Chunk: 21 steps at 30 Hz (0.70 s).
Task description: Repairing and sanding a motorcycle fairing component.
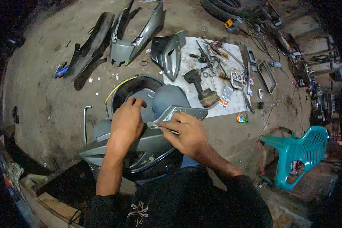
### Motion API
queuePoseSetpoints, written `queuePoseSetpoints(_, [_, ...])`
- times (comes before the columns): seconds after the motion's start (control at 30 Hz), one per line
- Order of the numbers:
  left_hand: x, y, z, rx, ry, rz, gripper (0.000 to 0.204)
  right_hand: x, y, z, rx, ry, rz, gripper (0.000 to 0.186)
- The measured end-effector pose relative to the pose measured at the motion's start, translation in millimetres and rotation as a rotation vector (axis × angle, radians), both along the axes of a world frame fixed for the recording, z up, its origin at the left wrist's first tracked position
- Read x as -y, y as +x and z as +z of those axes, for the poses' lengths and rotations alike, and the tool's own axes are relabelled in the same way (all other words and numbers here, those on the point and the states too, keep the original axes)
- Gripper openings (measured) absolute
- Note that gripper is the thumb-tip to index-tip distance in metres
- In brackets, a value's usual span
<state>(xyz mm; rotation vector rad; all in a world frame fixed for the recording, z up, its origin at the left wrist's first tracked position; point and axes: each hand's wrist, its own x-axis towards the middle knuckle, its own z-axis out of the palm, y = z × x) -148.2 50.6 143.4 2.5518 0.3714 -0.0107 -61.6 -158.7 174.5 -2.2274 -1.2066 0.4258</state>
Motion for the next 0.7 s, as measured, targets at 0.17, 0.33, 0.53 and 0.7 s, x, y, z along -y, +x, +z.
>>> queuePoseSetpoints(0.17, [-7,-10,2,0.087,0.045,0.023,0.038,1,2,8,-0.034,0.068,-0.086,0.020])
queuePoseSetpoints(0.33, [-3,-6,8,-0.087,0.003,0.072,0.025,7,8,-3,0.039,0.157,-0.134,0.021])
queuePoseSetpoints(0.53, [-3,-3,3,-0.016,-0.010,0.038,0.025,1,2,-1,0.108,0.136,-0.062,0.022])
queuePoseSetpoints(0.7, [-4,-6,0,-0.016,0.026,0.046,0.024,2,3,-7,0.052,0.106,0.043,0.020])
